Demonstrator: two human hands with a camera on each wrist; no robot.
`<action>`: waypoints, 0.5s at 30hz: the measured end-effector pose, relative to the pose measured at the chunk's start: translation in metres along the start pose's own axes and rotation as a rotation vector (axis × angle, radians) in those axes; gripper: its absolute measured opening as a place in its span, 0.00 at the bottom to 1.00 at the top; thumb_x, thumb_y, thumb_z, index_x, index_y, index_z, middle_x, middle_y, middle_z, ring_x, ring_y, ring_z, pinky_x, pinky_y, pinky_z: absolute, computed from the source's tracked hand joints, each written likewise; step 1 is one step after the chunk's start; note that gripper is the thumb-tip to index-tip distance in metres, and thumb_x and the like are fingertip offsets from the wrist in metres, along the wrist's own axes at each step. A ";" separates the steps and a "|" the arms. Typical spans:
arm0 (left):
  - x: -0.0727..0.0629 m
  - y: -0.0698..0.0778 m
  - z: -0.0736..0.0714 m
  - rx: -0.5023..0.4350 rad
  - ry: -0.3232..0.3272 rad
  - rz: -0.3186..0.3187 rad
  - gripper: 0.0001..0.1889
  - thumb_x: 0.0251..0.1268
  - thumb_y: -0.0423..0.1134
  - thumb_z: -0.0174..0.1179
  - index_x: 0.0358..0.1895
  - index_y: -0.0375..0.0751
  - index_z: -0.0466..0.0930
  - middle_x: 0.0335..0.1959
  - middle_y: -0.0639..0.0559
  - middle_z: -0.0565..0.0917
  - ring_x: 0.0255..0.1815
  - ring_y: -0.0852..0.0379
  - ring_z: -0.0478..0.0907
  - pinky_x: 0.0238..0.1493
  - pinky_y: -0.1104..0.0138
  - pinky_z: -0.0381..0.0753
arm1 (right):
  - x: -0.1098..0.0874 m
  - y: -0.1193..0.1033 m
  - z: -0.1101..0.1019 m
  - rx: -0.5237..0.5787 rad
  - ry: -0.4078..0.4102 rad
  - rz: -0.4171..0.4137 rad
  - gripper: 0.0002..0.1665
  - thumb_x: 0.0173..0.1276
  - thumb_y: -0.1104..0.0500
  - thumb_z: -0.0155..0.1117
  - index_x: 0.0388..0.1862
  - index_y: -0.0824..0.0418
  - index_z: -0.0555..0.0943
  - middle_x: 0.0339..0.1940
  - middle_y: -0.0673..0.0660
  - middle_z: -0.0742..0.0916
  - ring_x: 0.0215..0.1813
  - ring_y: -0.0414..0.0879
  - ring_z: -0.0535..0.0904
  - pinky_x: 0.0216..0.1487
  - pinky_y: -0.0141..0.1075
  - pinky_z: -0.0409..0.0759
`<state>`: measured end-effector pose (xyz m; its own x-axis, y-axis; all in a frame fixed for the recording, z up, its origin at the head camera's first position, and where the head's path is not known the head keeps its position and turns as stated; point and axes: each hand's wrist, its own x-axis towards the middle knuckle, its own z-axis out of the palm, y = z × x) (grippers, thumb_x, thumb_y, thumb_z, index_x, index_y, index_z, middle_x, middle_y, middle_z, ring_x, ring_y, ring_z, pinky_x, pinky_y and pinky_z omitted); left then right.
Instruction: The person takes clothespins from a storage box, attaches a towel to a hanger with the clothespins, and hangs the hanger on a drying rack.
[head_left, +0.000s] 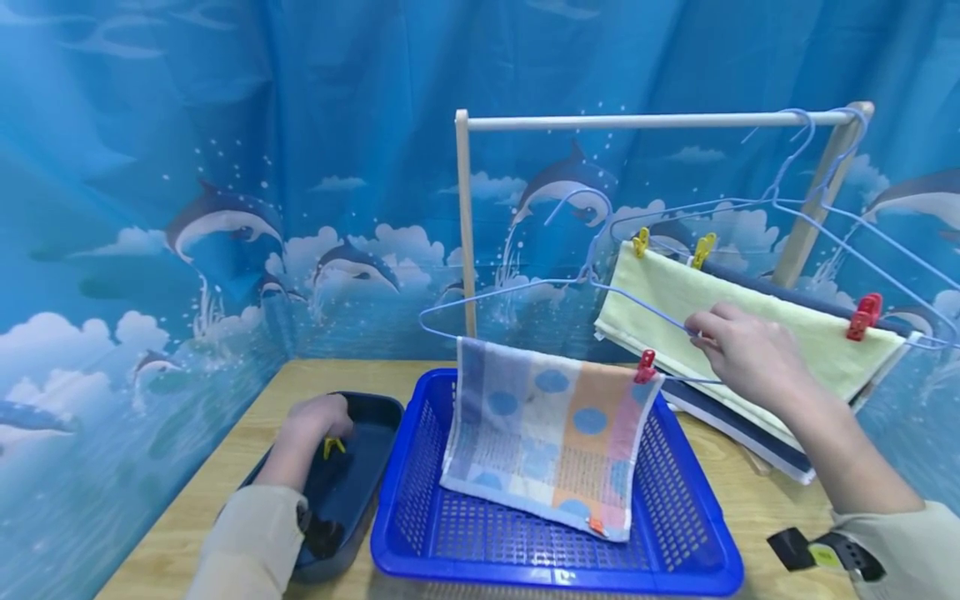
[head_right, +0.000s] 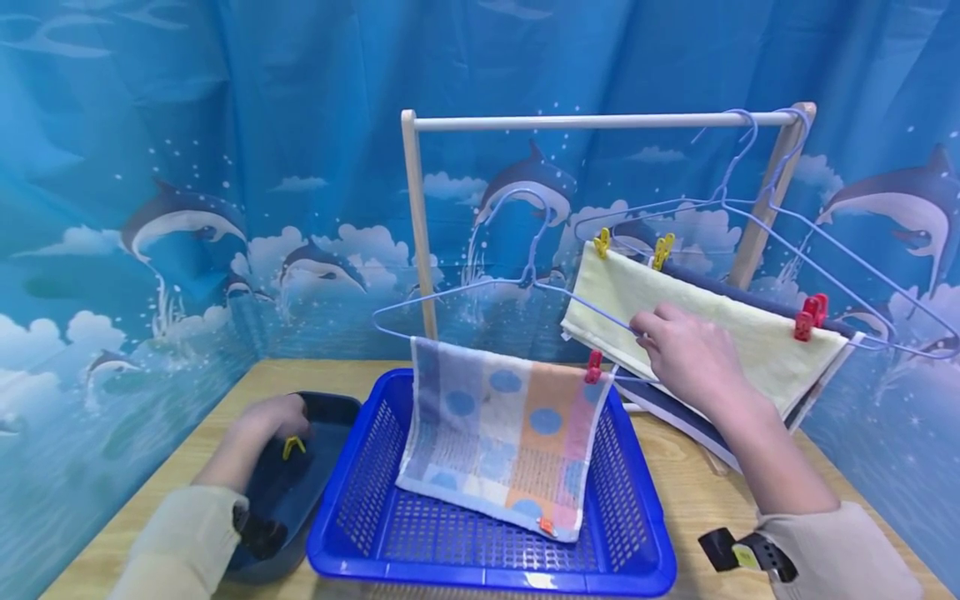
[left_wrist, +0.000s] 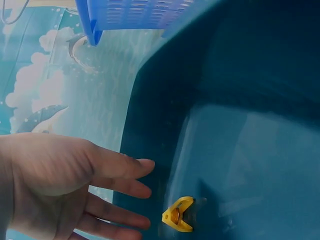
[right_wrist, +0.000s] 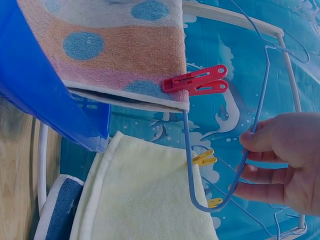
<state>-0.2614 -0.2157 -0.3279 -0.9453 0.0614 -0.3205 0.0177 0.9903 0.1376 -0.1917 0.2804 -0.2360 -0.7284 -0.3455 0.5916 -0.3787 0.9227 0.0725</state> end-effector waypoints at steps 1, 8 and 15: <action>0.000 -0.001 0.000 -0.003 -0.013 0.000 0.08 0.59 0.40 0.57 0.27 0.39 0.76 0.25 0.48 0.75 0.23 0.54 0.69 0.27 0.63 0.69 | 0.000 0.000 0.000 0.001 -0.001 0.000 0.09 0.54 0.67 0.67 0.35 0.59 0.81 0.28 0.55 0.80 0.20 0.45 0.72 0.16 0.37 0.62; 0.004 -0.004 0.003 -0.018 -0.073 0.027 0.13 0.61 0.45 0.59 0.34 0.36 0.77 0.28 0.47 0.75 0.28 0.53 0.71 0.35 0.58 0.71 | 0.000 0.001 0.000 0.007 -0.010 0.005 0.09 0.55 0.67 0.67 0.36 0.60 0.81 0.28 0.55 0.81 0.21 0.45 0.72 0.16 0.36 0.62; 0.010 -0.005 0.007 0.010 -0.119 0.071 0.21 0.61 0.44 0.59 0.46 0.26 0.76 0.39 0.42 0.79 0.36 0.50 0.74 0.46 0.53 0.73 | -0.002 0.002 0.000 0.009 -0.008 -0.002 0.09 0.54 0.68 0.67 0.36 0.59 0.81 0.27 0.54 0.80 0.21 0.45 0.73 0.16 0.36 0.63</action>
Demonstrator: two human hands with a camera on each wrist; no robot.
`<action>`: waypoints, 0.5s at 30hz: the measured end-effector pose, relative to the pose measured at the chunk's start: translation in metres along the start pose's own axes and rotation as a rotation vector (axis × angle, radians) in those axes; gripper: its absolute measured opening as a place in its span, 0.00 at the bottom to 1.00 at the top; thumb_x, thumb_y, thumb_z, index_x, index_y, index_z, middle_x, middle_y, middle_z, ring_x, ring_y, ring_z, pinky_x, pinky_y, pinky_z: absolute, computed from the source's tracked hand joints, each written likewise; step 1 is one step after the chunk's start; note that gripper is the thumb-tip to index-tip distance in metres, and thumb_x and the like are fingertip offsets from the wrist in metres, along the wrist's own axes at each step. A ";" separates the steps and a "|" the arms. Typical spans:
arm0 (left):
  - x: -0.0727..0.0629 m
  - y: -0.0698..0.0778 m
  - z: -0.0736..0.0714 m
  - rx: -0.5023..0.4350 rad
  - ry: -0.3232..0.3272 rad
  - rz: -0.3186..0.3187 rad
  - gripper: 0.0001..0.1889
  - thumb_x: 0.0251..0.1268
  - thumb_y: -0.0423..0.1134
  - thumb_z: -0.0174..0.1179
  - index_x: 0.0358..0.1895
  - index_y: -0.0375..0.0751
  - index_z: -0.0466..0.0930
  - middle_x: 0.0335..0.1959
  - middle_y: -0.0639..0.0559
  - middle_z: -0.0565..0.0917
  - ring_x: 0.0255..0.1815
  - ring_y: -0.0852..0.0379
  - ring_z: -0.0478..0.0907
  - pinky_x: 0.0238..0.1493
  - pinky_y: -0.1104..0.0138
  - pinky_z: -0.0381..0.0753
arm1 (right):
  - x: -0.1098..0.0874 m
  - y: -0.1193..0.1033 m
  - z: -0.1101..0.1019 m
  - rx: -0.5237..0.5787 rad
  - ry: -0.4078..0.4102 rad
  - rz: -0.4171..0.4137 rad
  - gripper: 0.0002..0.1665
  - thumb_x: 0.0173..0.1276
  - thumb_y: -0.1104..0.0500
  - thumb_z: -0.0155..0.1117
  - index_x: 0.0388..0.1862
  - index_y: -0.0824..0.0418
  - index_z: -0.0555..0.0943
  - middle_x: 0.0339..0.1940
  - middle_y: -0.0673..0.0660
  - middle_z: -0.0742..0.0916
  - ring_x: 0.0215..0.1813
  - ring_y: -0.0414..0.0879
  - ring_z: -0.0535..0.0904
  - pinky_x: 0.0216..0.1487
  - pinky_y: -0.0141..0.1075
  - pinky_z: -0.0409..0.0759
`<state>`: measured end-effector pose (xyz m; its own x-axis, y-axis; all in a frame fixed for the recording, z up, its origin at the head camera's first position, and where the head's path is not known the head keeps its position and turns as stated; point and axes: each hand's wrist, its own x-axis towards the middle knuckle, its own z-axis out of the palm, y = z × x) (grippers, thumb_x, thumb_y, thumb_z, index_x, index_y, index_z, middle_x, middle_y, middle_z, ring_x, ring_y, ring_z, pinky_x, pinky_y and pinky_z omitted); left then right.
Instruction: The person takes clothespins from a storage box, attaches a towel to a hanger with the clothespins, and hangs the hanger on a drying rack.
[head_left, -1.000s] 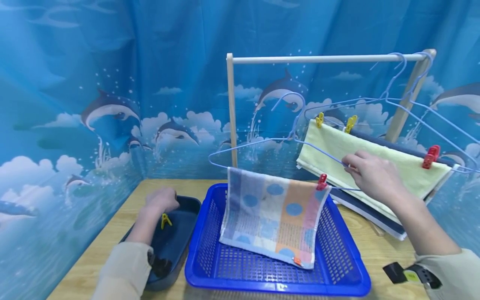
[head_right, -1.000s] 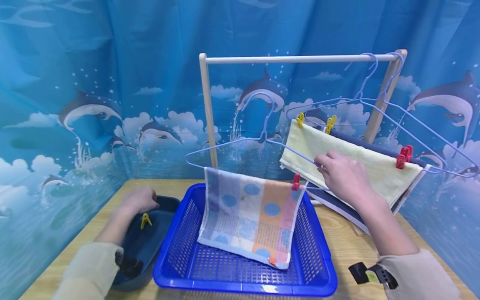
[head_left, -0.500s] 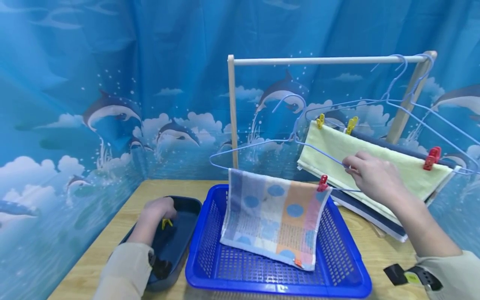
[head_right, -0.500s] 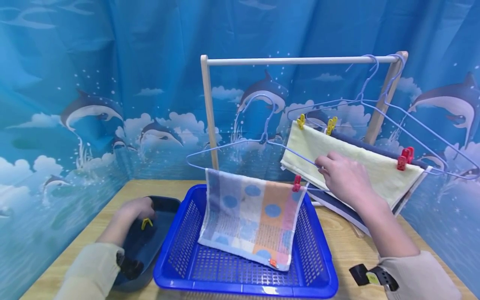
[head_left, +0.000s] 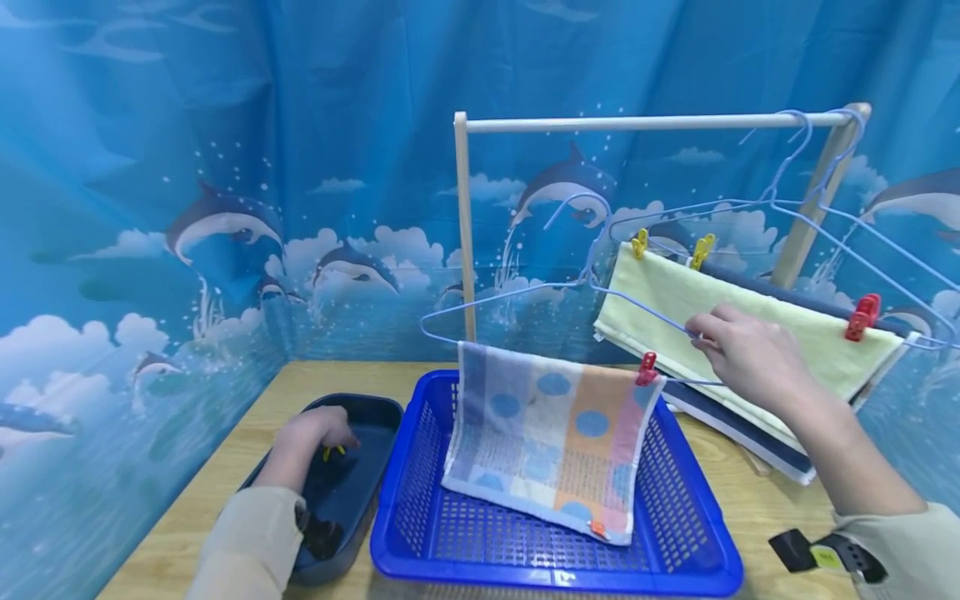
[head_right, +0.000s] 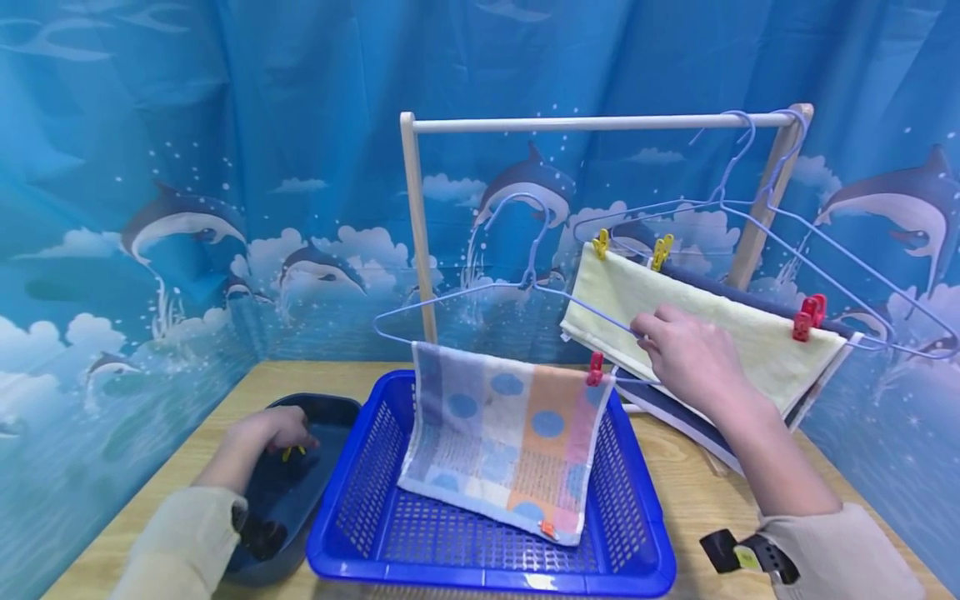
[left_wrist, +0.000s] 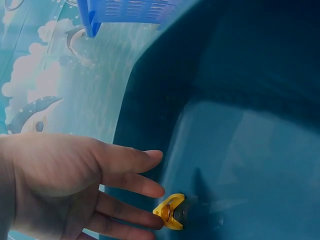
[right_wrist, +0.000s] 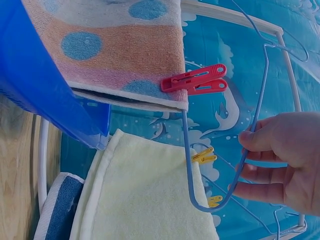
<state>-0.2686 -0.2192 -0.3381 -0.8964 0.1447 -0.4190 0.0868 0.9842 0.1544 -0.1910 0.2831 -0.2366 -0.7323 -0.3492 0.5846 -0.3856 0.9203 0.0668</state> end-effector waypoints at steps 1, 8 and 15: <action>0.001 0.000 0.001 0.005 -0.001 0.002 0.21 0.61 0.44 0.59 0.46 0.26 0.76 0.40 0.41 0.79 0.37 0.50 0.75 0.47 0.52 0.73 | 0.000 0.000 0.000 0.000 -0.001 -0.001 0.10 0.54 0.68 0.67 0.36 0.59 0.81 0.27 0.54 0.80 0.21 0.45 0.73 0.16 0.36 0.63; 0.003 -0.002 0.003 0.014 -0.003 -0.001 0.23 0.61 0.45 0.59 0.48 0.24 0.75 0.43 0.39 0.79 0.40 0.48 0.75 0.49 0.51 0.72 | 0.000 0.000 0.000 -0.001 -0.001 -0.007 0.10 0.54 0.68 0.67 0.36 0.59 0.81 0.28 0.54 0.80 0.21 0.45 0.73 0.16 0.35 0.63; -0.002 -0.004 0.001 0.031 0.011 -0.005 0.15 0.63 0.46 0.57 0.32 0.35 0.79 0.29 0.46 0.77 0.30 0.52 0.73 0.40 0.56 0.73 | 0.000 0.001 0.000 -0.008 0.014 -0.020 0.10 0.53 0.68 0.67 0.35 0.59 0.82 0.27 0.54 0.80 0.20 0.44 0.72 0.16 0.36 0.63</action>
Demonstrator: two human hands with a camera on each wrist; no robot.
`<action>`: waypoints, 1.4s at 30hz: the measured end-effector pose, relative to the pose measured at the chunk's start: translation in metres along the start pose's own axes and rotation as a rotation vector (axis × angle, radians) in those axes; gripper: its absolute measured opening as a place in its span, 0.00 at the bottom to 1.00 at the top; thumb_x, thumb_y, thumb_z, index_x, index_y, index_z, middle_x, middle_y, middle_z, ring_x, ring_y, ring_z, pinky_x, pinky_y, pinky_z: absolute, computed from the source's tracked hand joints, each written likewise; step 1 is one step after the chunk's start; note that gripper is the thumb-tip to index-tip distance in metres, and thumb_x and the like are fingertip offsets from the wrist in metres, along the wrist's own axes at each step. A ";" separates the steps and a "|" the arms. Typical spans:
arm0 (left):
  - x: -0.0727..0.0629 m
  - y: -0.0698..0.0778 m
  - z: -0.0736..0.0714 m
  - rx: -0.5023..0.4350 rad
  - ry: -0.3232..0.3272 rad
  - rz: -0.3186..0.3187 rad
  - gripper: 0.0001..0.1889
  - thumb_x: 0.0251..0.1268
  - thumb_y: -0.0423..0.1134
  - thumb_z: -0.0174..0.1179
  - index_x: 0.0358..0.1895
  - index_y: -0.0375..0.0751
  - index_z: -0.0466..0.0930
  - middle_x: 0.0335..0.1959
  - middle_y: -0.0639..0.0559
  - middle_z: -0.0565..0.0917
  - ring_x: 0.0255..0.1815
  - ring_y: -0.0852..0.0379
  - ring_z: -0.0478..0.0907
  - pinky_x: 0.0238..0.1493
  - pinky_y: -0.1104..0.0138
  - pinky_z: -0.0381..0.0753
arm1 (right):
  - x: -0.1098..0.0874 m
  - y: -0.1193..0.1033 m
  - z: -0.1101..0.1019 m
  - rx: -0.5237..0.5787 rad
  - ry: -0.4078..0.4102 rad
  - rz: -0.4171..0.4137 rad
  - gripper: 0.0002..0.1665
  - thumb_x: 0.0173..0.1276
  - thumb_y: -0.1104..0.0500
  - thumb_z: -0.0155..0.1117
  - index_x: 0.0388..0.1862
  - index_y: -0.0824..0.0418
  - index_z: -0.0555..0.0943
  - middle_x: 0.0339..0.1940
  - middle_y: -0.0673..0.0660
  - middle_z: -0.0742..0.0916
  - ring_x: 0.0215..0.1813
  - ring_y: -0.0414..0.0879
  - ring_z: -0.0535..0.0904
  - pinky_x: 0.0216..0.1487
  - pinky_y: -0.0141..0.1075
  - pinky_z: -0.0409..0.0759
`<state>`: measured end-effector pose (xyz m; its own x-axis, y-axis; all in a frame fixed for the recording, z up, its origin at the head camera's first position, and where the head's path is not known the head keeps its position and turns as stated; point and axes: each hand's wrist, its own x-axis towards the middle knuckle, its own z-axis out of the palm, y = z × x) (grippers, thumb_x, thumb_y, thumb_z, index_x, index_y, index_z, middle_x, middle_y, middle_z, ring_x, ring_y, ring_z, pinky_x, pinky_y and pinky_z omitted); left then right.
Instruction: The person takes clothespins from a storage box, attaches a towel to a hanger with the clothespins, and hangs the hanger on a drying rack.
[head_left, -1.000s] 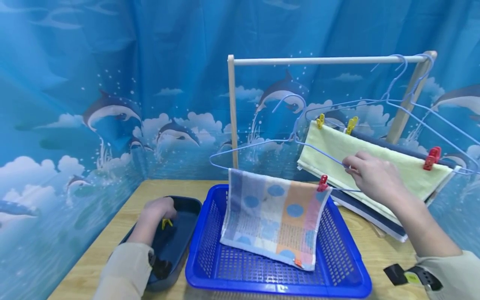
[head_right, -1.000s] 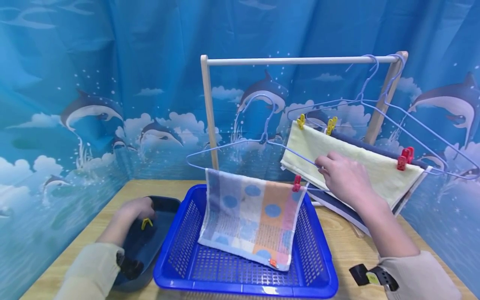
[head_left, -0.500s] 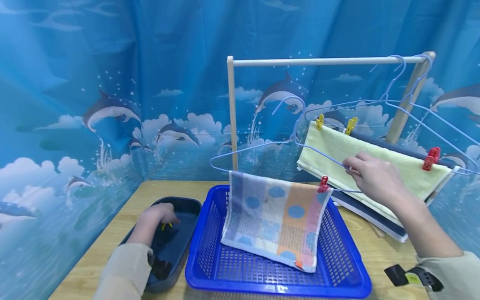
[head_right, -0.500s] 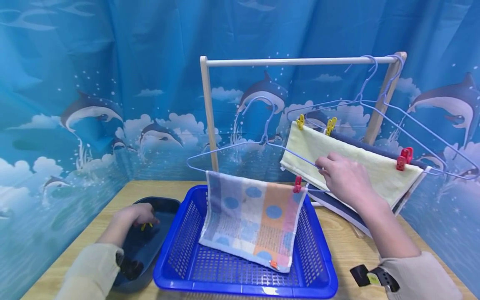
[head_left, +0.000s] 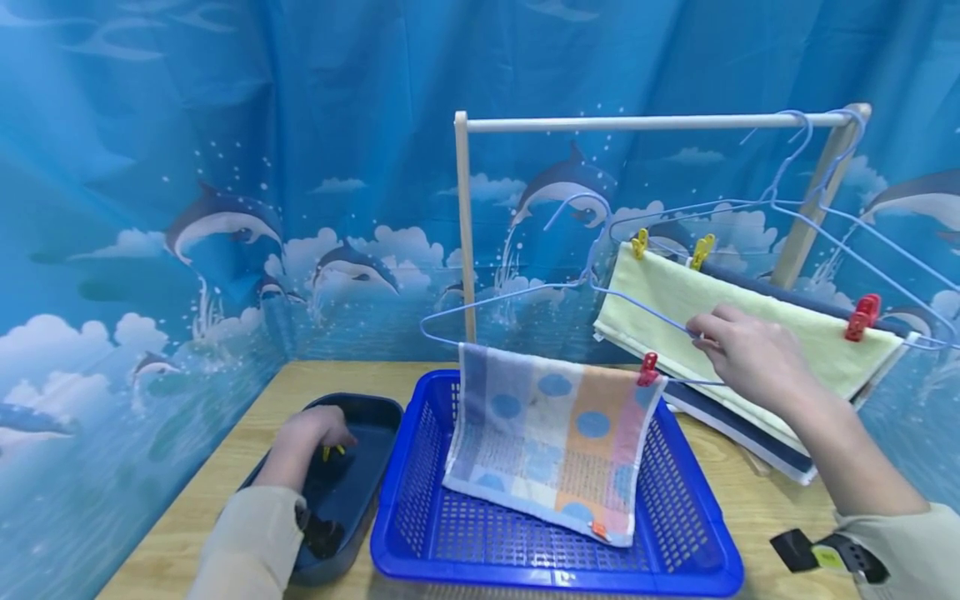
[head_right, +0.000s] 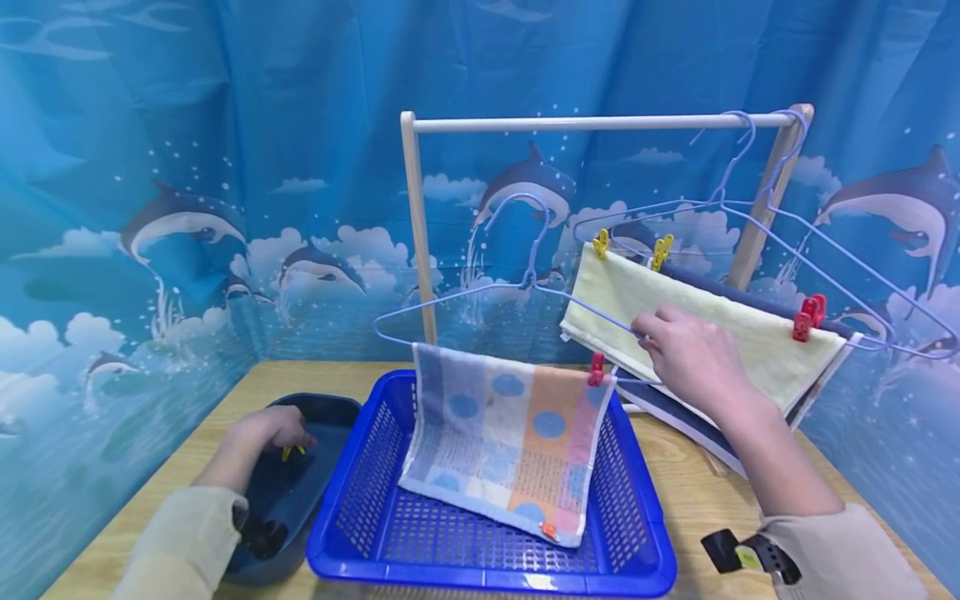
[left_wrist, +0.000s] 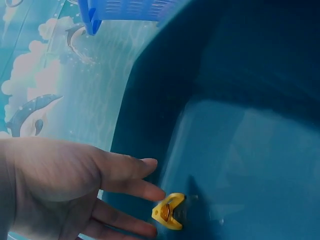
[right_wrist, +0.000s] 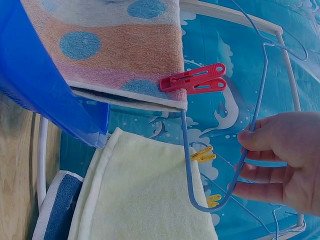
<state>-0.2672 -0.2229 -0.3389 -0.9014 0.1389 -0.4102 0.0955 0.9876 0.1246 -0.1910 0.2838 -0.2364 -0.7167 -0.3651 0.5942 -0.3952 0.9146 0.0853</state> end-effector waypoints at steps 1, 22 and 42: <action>0.000 0.000 0.000 0.001 -0.003 -0.001 0.14 0.63 0.46 0.56 0.31 0.36 0.79 0.29 0.46 0.77 0.30 0.52 0.73 0.41 0.56 0.73 | 0.000 0.000 0.000 0.000 0.002 -0.002 0.10 0.53 0.68 0.68 0.35 0.59 0.82 0.27 0.54 0.80 0.20 0.44 0.72 0.16 0.36 0.63; -0.005 -0.004 -0.008 -0.090 0.046 0.123 0.15 0.65 0.44 0.53 0.35 0.33 0.80 0.27 0.46 0.79 0.28 0.50 0.77 0.30 0.61 0.75 | 0.002 0.000 -0.002 0.000 0.013 -0.020 0.11 0.52 0.69 0.68 0.35 0.59 0.82 0.28 0.54 0.81 0.23 0.47 0.75 0.18 0.37 0.66; -0.037 0.031 -0.041 0.054 0.301 0.194 0.10 0.66 0.44 0.54 0.44 0.43 0.76 0.38 0.49 0.80 0.36 0.51 0.76 0.33 0.57 0.74 | -0.001 0.001 -0.001 -0.011 0.023 -0.037 0.11 0.52 0.69 0.68 0.34 0.58 0.81 0.27 0.54 0.80 0.23 0.48 0.76 0.17 0.38 0.66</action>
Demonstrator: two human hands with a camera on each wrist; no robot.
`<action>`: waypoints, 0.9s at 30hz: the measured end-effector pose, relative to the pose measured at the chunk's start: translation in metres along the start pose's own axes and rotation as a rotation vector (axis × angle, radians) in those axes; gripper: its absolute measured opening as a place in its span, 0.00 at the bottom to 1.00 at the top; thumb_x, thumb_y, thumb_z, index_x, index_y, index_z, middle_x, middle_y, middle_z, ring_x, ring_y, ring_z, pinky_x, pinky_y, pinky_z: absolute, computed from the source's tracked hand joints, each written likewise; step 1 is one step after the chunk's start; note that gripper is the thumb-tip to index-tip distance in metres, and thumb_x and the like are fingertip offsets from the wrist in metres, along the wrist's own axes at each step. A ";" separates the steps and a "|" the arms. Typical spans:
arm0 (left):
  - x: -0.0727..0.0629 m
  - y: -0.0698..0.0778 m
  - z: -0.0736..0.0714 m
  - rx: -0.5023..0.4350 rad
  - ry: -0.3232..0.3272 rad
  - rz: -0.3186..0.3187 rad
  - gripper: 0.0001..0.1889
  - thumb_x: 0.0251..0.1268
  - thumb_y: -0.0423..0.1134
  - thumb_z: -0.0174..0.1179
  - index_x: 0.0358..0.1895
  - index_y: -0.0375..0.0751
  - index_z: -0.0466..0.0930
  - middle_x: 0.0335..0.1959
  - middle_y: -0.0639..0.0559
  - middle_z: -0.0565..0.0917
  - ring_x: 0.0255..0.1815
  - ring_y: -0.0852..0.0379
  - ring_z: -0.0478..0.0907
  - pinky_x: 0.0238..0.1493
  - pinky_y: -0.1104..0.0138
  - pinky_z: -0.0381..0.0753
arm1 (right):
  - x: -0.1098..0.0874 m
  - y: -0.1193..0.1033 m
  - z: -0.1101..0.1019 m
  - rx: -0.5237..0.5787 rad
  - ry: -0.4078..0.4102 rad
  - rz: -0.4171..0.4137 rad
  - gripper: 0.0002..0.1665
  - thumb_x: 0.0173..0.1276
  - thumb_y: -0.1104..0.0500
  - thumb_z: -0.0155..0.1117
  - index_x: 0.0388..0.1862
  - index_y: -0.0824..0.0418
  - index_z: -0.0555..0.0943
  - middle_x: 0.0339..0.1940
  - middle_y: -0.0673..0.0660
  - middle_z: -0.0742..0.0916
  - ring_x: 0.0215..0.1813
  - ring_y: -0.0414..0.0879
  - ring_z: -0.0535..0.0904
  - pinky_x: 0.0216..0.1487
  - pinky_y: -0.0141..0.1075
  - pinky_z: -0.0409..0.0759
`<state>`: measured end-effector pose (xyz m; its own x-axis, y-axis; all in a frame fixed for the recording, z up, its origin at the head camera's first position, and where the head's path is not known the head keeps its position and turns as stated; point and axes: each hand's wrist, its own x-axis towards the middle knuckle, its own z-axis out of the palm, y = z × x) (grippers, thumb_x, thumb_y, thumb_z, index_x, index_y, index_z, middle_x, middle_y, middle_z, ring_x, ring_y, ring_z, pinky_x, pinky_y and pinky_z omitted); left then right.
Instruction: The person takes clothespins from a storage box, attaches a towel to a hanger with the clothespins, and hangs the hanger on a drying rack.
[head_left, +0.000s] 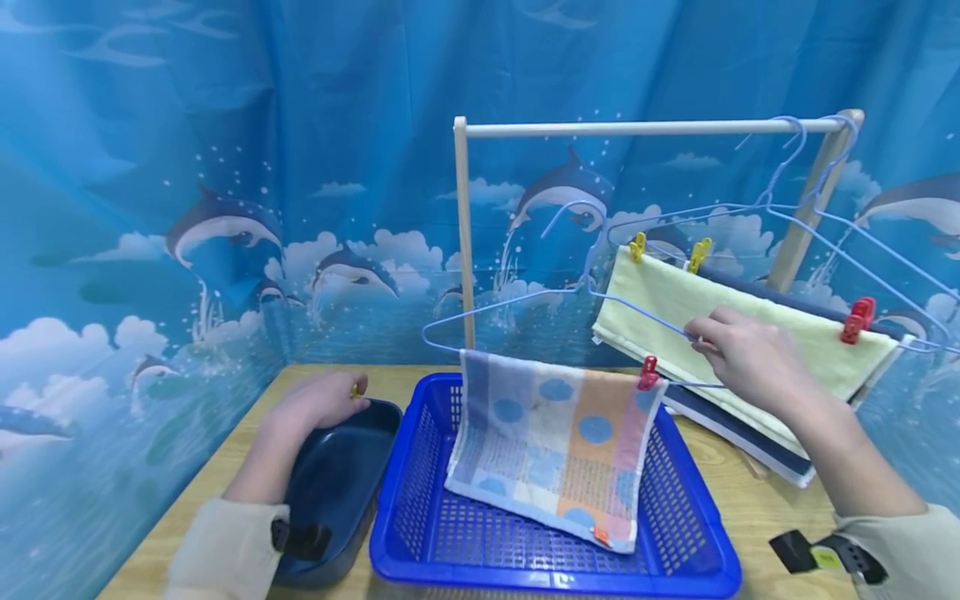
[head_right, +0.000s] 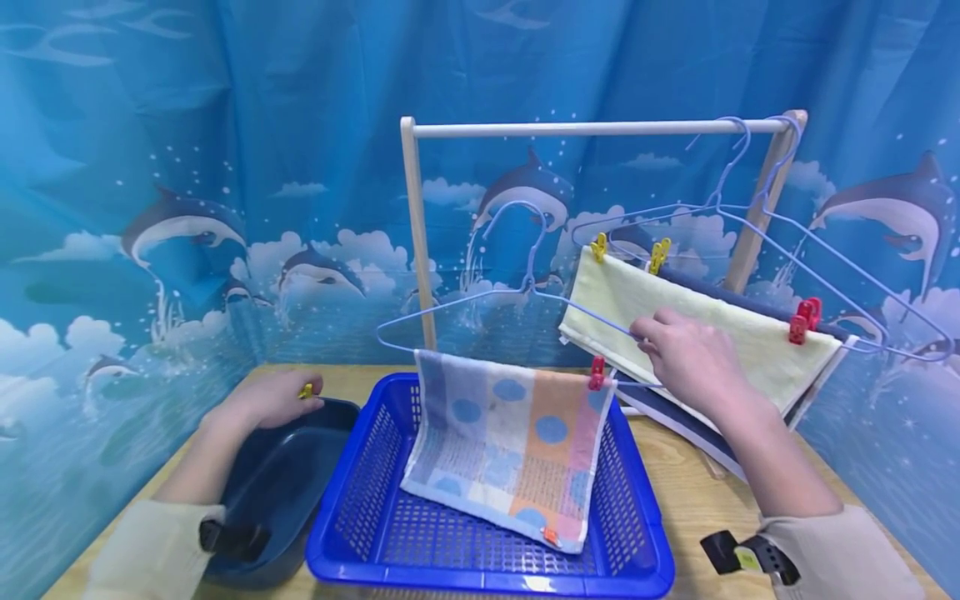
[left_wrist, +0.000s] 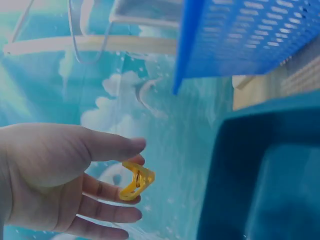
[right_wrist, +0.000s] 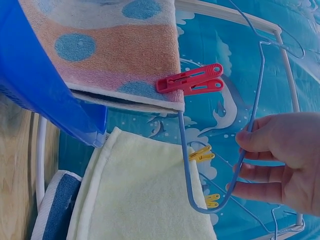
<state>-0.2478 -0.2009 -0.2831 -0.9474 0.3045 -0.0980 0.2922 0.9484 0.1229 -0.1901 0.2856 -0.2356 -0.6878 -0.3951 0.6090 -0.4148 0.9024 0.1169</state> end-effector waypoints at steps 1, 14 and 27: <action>-0.001 0.003 -0.002 0.010 0.011 0.010 0.09 0.67 0.42 0.53 0.45 0.43 0.76 0.39 0.49 0.80 0.38 0.50 0.76 0.34 0.56 0.74 | 0.000 0.000 0.000 0.000 0.000 -0.001 0.11 0.52 0.69 0.68 0.34 0.58 0.81 0.27 0.54 0.80 0.23 0.48 0.75 0.17 0.38 0.66; -0.010 0.037 -0.007 0.093 0.168 0.092 0.13 0.66 0.32 0.52 0.51 0.47 0.79 0.40 0.49 0.78 0.36 0.52 0.75 0.34 0.59 0.77 | 0.000 0.000 0.001 -0.002 -0.007 -0.020 0.10 0.53 0.68 0.68 0.35 0.58 0.81 0.28 0.54 0.80 0.22 0.47 0.75 0.16 0.36 0.64; -0.020 0.078 -0.011 0.176 0.268 0.322 0.13 0.66 0.35 0.55 0.50 0.50 0.82 0.36 0.48 0.77 0.29 0.56 0.72 0.29 0.65 0.74 | 0.001 -0.001 0.001 -0.009 -0.028 -0.008 0.10 0.53 0.67 0.68 0.36 0.59 0.82 0.28 0.54 0.81 0.24 0.49 0.76 0.16 0.38 0.66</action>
<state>-0.2074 -0.1344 -0.2612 -0.7981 0.5753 0.1793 0.5735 0.8165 -0.0672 -0.1910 0.2844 -0.2356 -0.7012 -0.4064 0.5857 -0.4145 0.9009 0.1289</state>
